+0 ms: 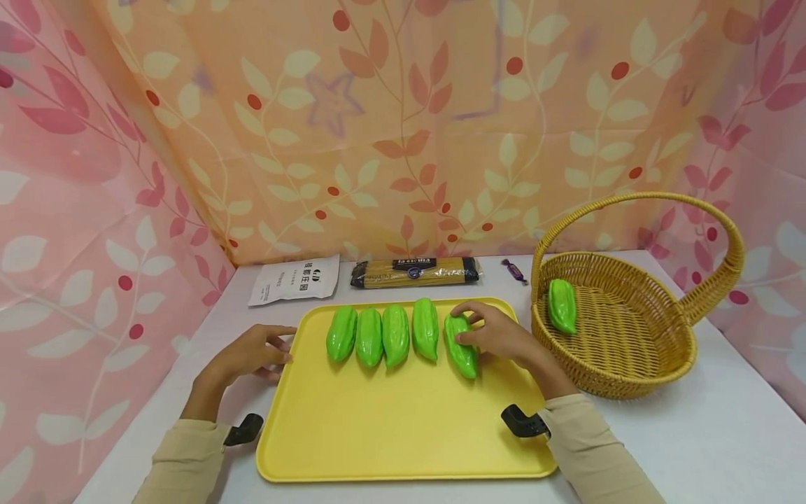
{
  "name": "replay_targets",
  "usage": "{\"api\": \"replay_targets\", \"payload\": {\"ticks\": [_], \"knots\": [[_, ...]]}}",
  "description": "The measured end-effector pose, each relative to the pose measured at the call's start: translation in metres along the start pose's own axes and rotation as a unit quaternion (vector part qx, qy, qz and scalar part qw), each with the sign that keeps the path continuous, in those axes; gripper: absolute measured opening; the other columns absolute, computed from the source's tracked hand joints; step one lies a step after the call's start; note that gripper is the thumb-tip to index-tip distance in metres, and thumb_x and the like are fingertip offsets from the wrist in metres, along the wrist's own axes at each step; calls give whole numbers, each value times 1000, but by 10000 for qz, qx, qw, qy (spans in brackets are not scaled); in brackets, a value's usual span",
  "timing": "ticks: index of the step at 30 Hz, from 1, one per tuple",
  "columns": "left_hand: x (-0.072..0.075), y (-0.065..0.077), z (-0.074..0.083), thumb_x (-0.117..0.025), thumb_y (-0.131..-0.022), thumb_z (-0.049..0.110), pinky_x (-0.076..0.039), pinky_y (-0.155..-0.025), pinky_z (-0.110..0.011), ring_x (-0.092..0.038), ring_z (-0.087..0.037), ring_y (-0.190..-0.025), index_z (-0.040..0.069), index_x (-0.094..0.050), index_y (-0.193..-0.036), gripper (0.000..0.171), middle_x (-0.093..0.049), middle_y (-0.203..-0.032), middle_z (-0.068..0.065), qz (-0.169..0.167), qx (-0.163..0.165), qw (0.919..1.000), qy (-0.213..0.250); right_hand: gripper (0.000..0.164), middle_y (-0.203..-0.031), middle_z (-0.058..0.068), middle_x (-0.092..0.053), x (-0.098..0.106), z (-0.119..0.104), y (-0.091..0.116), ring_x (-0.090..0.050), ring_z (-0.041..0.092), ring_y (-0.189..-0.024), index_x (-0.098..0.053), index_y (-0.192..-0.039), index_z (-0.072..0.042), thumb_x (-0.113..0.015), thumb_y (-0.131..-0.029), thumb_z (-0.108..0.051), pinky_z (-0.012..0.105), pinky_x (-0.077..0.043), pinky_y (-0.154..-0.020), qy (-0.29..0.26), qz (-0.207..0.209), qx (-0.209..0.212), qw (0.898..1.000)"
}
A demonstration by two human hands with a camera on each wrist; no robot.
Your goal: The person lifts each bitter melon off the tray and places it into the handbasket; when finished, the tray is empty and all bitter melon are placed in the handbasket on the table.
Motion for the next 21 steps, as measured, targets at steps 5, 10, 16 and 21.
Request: {"api": "replay_targets", "payload": {"ticks": [5, 10, 16, 21], "knots": [[0, 0, 0, -73, -94, -2, -64, -66, -34, -66, -19, -73, -6, -51, -153, 63, -63, -106, -17, -13, 30, 10000, 3, 60, -152, 36, -37, 4, -1, 2, -60, 45, -126, -47, -155, -4, -71, -101, -16, 48, -66, -77, -32, 33, -5, 10000], [0, -2, -2, -73, -94, -1, -64, -66, -35, -66, -20, -74, -5, -50, -153, 64, -63, -106, -17, -36, 64, 10000, 48, 63, -152, 36, -40, 8, -11, 12, -63, 44, -124, -46, -157, -5, -72, -100, -16, 48, -66, -76, 50, 134, 78, 9999], [-1, -2, -4, -73, -93, -2, -64, -65, -34, -66, -20, -73, -6, -51, -152, 63, -63, -106, -17, -37, 57, 9999, 85, 64, -150, 33, -44, 16, -26, 32, -62, 43, -126, -46, -157, -8, -73, -100, -19, 47, -65, -77, 227, 170, 206, 9994], [0, -2, -3, -73, -94, -1, -64, -65, -34, -66, -20, -73, -7, -51, -152, 63, -63, -107, -17, -41, 55, 10000, 48, 67, -149, 32, -47, 32, -34, 52, -59, 48, -128, -45, -158, -7, -74, -100, -22, 45, -65, -75, 468, 378, 395, 9974]]}}
Point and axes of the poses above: each hand's wrist, its own y-axis away from the middle knuckle, its own x-axis out of the back of the hand, z = x × y, the point moved 8 cm from there along -y, towards the middle knuckle
